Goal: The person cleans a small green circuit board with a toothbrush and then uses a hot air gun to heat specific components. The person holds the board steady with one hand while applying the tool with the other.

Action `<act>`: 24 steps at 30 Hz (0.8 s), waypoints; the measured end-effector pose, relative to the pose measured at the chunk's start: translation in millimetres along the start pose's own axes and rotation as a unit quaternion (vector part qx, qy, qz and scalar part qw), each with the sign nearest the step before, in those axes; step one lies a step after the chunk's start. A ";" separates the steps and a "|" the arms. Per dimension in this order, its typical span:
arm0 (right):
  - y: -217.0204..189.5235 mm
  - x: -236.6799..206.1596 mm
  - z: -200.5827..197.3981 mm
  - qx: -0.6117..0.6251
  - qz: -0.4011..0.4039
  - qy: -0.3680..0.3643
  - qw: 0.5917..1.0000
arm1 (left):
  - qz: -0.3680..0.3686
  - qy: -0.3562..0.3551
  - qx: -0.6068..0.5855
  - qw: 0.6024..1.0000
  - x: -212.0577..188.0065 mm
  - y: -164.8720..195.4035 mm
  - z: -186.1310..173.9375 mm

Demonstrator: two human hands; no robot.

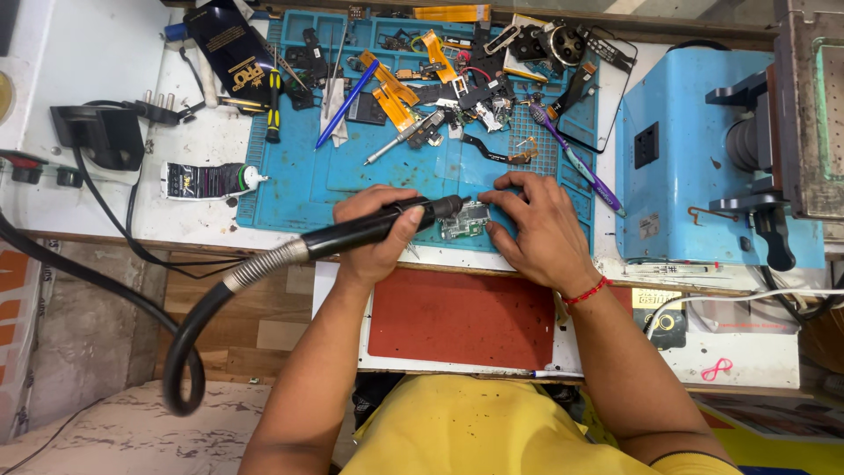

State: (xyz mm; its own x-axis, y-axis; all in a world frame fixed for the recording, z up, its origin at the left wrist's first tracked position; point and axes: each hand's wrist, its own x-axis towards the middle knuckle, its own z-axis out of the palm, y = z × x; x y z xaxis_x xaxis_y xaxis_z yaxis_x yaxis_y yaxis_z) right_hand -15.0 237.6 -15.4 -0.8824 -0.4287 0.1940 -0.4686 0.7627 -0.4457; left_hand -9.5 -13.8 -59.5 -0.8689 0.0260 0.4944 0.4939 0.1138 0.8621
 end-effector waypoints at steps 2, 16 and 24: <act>0.2 -0.2 1.6 -0.002 0.015 0.001 1.000 | -0.010 -0.017 -0.056 0.998 0.2 0.3 -1.7; 1.7 -1.1 1.2 0.009 0.015 0.004 1.000 | -0.015 0.005 0.014 1.000 -1.0 1.4 1.1; 2.4 -2.3 2.2 0.011 0.020 0.015 1.000 | 0.002 -0.036 -0.043 0.998 0.7 0.3 -0.8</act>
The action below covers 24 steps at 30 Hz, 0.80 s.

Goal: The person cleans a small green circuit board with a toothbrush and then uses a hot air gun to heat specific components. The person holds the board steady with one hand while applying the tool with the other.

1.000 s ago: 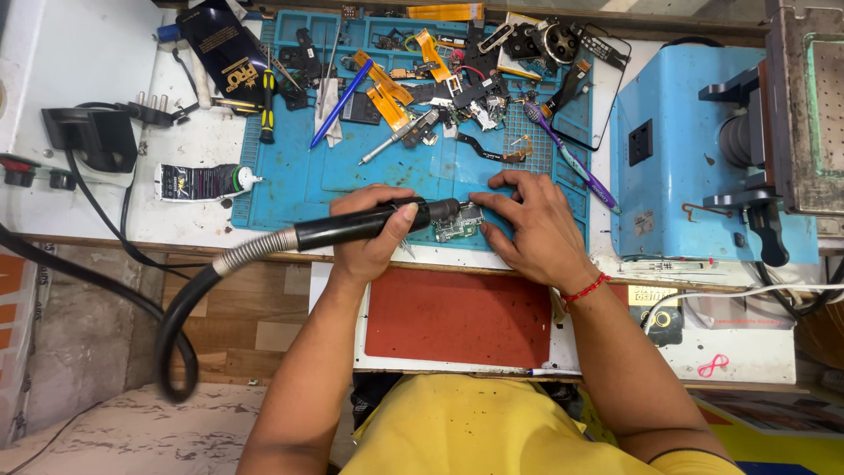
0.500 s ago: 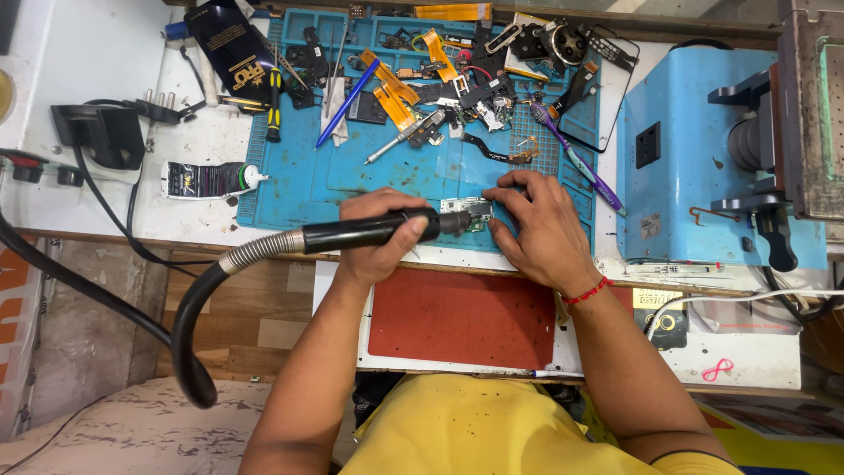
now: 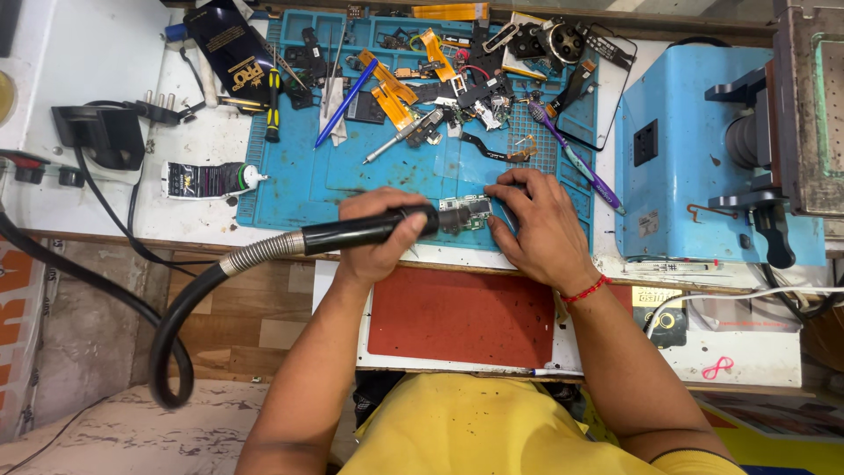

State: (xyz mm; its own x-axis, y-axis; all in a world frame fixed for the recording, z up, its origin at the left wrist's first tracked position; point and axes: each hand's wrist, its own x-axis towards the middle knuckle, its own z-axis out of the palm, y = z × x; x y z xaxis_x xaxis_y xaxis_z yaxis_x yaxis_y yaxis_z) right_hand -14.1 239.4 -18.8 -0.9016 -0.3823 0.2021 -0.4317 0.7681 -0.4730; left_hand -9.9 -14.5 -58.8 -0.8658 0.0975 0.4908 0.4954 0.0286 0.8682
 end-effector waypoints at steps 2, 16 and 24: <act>0.2 -0.3 -0.7 -0.003 -0.005 -0.002 1.000 | -0.048 0.042 0.038 0.997 0.6 0.1 -0.3; 1.1 -1.9 -1.2 0.006 -0.018 -0.011 1.000 | -0.019 0.009 0.011 1.000 0.7 0.1 1.0; 0.1 -2.5 -1.8 0.003 -0.021 -0.008 1.000 | -0.045 0.024 0.022 0.998 -1.3 -2.9 0.4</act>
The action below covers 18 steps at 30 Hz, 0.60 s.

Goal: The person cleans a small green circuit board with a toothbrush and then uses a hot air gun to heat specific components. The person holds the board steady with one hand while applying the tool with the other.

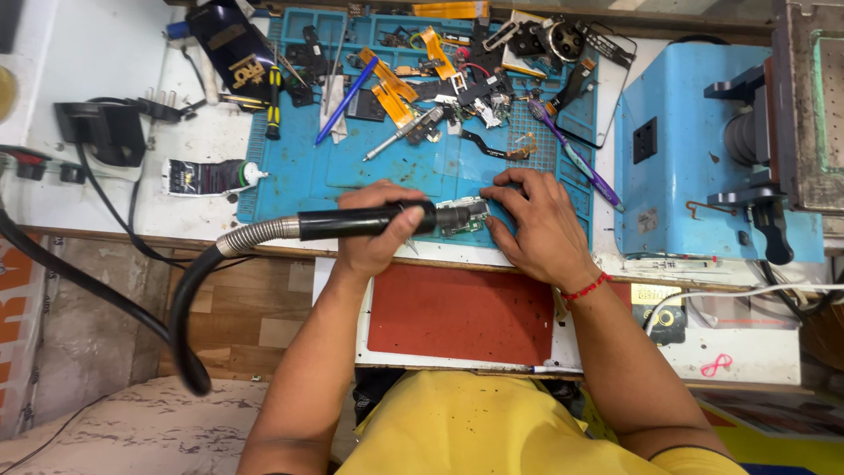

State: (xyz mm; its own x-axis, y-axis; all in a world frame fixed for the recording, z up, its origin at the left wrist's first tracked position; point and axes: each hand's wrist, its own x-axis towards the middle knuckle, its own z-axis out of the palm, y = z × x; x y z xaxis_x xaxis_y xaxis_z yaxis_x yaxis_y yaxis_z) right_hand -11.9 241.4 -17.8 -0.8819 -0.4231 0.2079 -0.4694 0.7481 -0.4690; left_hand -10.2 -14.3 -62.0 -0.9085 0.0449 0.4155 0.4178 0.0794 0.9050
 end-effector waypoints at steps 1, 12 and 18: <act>-0.1 -0.1 0.1 0.000 0.002 0.000 1.000 | 0.024 -0.012 0.011 1.000 0.2 0.2 0.6; -0.2 0.9 1.1 -0.009 -0.001 -0.001 1.000 | 0.028 0.013 0.013 0.999 2.7 4.5 0.0; -0.3 1.2 1.6 -0.013 -0.001 -0.002 1.000 | 0.034 0.014 0.021 0.999 2.0 2.9 0.2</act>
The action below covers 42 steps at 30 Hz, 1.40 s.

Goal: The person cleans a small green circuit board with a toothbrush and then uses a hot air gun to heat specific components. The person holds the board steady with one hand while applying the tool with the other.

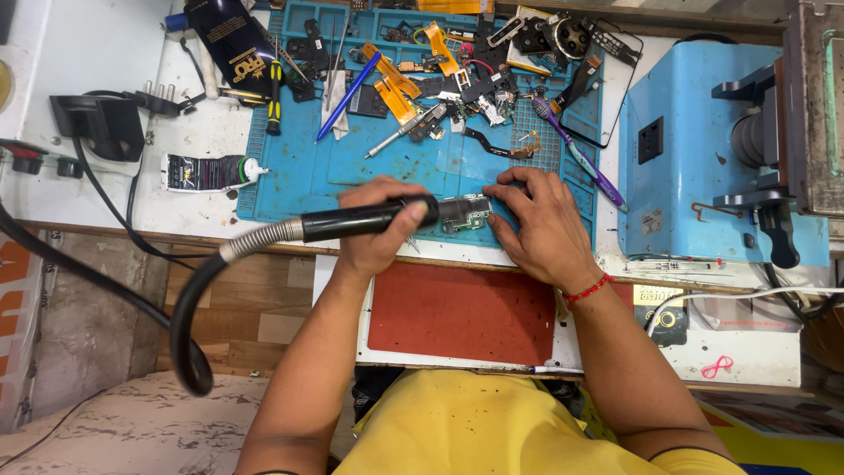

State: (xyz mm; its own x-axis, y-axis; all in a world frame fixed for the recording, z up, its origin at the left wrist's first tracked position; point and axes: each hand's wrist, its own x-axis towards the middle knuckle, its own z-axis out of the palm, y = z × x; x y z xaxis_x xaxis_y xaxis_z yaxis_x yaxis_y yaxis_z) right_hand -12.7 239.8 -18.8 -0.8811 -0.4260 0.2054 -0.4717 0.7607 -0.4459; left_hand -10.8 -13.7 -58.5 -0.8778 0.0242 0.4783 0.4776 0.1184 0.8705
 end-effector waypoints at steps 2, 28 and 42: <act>-0.7 0.2 -0.2 0.003 0.002 0.004 1.000 | 0.022 -0.050 -0.031 0.998 0.0 0.2 0.2; -3.2 1.1 0.3 -0.006 0.010 0.014 1.000 | 0.007 -0.002 0.021 1.000 0.6 0.2 -0.2; -2.6 0.9 -0.5 -0.002 0.012 0.006 1.000 | -0.004 -0.015 0.009 1.000 1.3 3.3 0.0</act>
State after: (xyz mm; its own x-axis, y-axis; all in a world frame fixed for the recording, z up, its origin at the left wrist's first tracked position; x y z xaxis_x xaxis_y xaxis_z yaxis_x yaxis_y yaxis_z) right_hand -12.3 237.7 -17.0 -0.8922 -0.4019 0.2059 -0.4511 0.7728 -0.4464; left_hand -10.3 -13.3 -55.1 -0.8822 0.0523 0.4680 0.4706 0.1368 0.8717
